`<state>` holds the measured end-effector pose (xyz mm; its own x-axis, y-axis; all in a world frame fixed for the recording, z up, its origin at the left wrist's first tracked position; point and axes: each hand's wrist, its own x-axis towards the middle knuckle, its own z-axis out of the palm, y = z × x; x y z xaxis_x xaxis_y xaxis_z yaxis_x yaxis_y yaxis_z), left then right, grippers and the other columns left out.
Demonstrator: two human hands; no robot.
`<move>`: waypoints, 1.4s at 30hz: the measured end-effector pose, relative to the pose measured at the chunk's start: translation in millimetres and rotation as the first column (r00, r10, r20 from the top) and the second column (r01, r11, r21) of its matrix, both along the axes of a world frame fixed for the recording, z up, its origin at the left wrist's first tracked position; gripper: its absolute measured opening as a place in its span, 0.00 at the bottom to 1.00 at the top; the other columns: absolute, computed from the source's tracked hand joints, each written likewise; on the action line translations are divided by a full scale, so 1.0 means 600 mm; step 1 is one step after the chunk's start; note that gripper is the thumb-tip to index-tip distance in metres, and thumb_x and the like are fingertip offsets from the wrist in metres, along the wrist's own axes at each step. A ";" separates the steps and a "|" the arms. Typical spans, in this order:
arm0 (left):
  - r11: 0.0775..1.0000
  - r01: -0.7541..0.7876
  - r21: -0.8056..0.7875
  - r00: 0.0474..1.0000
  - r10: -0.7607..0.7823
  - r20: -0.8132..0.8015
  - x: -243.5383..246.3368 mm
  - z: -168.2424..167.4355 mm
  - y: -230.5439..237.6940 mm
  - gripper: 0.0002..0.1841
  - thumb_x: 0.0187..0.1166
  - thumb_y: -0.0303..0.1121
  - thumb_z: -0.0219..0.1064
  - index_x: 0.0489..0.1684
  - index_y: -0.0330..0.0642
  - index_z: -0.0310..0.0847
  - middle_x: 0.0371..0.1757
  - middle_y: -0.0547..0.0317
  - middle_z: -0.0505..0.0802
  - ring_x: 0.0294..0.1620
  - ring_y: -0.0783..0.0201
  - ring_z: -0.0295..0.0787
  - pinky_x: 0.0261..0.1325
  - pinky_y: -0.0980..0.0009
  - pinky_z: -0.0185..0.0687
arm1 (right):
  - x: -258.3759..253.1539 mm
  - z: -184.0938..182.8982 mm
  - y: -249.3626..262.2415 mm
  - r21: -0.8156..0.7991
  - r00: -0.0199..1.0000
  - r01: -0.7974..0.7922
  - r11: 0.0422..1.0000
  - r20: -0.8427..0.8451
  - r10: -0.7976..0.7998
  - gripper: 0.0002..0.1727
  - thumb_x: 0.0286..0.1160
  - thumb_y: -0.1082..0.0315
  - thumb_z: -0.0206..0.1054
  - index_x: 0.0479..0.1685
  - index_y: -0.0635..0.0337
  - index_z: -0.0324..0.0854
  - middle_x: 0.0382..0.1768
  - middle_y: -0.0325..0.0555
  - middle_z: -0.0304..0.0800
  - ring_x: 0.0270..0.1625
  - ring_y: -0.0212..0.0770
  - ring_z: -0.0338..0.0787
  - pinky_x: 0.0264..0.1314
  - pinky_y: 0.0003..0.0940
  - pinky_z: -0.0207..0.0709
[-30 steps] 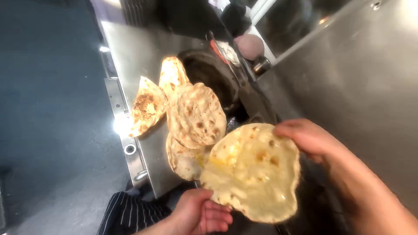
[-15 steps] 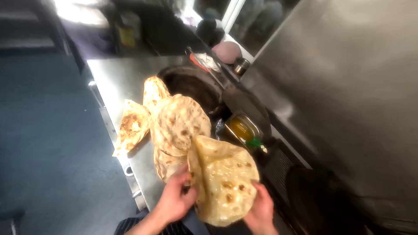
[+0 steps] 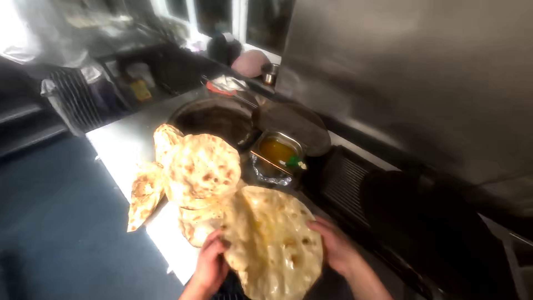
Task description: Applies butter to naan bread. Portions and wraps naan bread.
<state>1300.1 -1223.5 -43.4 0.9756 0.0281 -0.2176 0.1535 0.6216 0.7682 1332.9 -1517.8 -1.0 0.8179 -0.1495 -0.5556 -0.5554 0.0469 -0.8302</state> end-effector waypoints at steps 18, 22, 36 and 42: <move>0.303 0.320 0.898 0.900 -0.393 -0.189 0.027 -0.103 -0.051 0.32 0.70 0.27 0.72 0.80 0.47 0.75 0.44 0.56 0.94 0.38 0.62 0.92 0.47 0.58 0.90 | 0.056 -0.103 -0.139 -0.609 0.849 -0.483 0.629 -0.151 0.506 0.10 0.71 0.67 0.77 0.47 0.59 0.91 0.53 0.52 0.90 0.55 0.50 0.90 0.61 0.56 0.83; 0.457 0.086 0.885 0.784 -0.579 0.223 0.018 -0.155 -0.013 0.13 0.77 0.26 0.65 0.56 0.40 0.89 0.52 0.56 0.95 0.48 0.69 0.92 0.55 0.68 0.91 | 0.030 -0.134 -0.187 -0.814 0.567 -0.322 0.484 0.243 0.787 0.10 0.66 0.81 0.72 0.38 0.57 0.95 0.56 0.44 0.94 0.62 0.42 0.90 0.69 0.46 0.84; 0.156 -0.367 0.917 0.290 -0.917 0.272 0.009 -0.126 0.011 0.12 0.78 0.36 0.60 0.50 0.55 0.90 0.58 0.60 0.94 0.66 0.55 0.88 0.67 0.52 0.85 | -0.039 -0.119 -0.187 -0.997 0.308 -0.015 0.071 0.063 0.949 0.15 0.83 0.73 0.61 0.54 0.50 0.93 0.60 0.37 0.95 0.73 0.43 0.86 0.76 0.46 0.79; 0.064 -0.244 0.968 0.289 -0.948 0.135 -0.048 -0.091 -0.085 0.39 0.70 0.56 0.76 0.83 0.54 0.73 0.89 0.45 0.72 0.91 0.45 0.63 0.88 0.40 0.63 | -0.174 -0.069 -0.034 -0.904 0.543 -0.411 0.116 -0.140 0.828 0.47 0.78 0.36 0.64 0.92 0.53 0.60 0.92 0.46 0.59 0.95 0.47 0.55 0.96 0.54 0.50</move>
